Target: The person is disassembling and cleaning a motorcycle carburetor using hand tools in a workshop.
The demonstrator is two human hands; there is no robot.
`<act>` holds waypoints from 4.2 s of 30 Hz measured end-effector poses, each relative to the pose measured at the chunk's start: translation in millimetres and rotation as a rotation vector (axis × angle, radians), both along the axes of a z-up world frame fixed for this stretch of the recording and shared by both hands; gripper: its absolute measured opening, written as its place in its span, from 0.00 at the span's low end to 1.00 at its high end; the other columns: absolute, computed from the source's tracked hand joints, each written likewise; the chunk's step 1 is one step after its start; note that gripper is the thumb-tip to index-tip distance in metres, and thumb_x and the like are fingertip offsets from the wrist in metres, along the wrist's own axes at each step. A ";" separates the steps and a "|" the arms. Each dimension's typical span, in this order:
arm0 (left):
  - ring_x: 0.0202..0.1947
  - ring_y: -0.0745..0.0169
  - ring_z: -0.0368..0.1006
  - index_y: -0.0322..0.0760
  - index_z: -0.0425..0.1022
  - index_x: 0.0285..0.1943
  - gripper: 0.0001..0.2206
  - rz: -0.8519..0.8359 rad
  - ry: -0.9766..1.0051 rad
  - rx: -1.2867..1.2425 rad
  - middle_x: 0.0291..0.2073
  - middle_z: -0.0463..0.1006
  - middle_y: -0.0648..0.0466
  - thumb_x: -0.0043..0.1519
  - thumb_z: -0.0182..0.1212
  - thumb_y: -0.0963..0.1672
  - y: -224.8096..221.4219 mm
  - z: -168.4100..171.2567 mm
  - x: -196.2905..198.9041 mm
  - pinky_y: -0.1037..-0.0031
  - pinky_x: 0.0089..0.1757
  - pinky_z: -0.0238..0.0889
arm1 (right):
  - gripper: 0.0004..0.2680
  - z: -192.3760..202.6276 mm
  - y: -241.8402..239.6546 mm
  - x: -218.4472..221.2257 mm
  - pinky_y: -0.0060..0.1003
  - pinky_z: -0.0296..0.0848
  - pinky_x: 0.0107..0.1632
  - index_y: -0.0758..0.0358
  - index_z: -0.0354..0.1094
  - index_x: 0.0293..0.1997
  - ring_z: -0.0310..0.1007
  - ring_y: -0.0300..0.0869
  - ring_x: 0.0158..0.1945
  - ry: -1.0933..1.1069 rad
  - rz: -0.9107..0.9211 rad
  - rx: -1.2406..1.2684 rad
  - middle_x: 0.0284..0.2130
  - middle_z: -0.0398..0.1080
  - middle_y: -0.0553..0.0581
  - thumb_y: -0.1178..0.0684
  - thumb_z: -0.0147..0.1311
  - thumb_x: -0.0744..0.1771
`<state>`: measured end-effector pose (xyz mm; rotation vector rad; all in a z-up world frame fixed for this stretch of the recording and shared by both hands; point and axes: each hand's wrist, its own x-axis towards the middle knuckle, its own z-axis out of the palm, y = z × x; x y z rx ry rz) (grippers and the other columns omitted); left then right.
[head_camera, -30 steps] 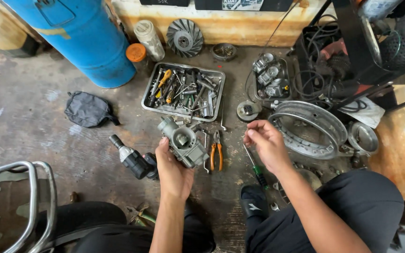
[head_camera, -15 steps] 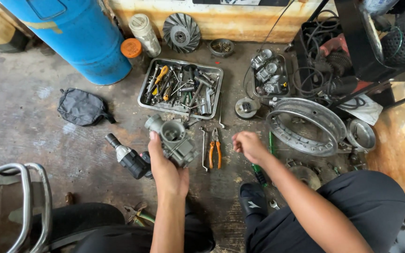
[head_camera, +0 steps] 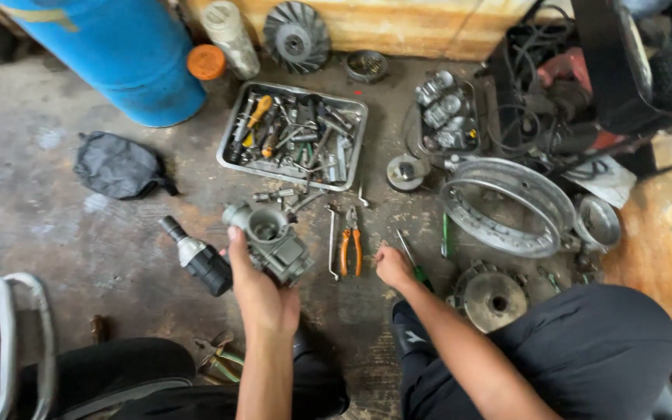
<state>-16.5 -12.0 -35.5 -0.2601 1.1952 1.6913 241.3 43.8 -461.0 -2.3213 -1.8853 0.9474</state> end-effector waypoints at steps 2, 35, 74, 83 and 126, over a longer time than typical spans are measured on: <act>0.56 0.50 0.72 0.49 0.50 0.78 0.42 -0.031 0.021 -0.012 0.60 0.71 0.40 0.56 0.66 0.57 -1.1 -5.9 -0.5 0.51 0.54 0.67 | 0.08 9.0 -2.2 -6.9 0.36 0.77 0.51 0.36 0.76 0.40 0.80 0.42 0.50 -0.039 -0.058 -0.014 0.37 0.80 0.44 0.50 0.53 0.62; 0.45 0.51 0.79 0.38 0.78 0.57 0.21 -0.169 -0.165 0.161 0.48 0.82 0.45 0.63 0.56 0.52 -5.8 4.6 50.9 0.60 0.45 0.75 | 0.12 101.0 -28.9 45.4 0.53 0.76 0.46 0.55 0.66 0.53 0.76 0.60 0.47 -0.080 -0.072 0.505 0.42 0.68 0.61 0.44 0.57 0.67; 0.30 0.68 0.73 0.35 0.68 0.50 0.05 -0.254 -0.078 0.492 0.37 0.77 0.51 0.69 0.55 0.41 -13.2 -28.9 15.9 0.78 0.33 0.71 | 0.11 463.2 -99.2 -6.7 0.31 0.68 0.26 0.63 0.74 0.52 0.69 0.36 0.20 0.780 0.307 -0.186 0.21 0.76 0.52 0.50 0.48 0.69; 0.32 0.67 0.72 0.36 0.67 0.50 0.06 -0.291 0.003 0.432 0.37 0.75 0.51 0.68 0.57 0.42 -13.7 -31.3 15.8 0.76 0.34 0.71 | 0.11 455.7 -95.7 -8.6 0.30 0.67 0.25 0.62 0.75 0.52 0.70 0.35 0.19 0.756 0.332 -0.179 0.20 0.76 0.51 0.50 0.48 0.69; 0.33 0.66 0.72 0.31 0.72 0.50 0.12 -0.286 0.711 0.123 0.36 0.79 0.50 0.67 0.56 0.46 -18.5 -9.1 29.7 0.75 0.38 0.67 | 0.12 366.7 -86.5 -29.4 0.30 0.78 0.33 0.62 0.70 0.48 0.72 0.38 0.26 0.264 0.620 0.679 0.35 0.73 0.52 0.52 0.62 0.64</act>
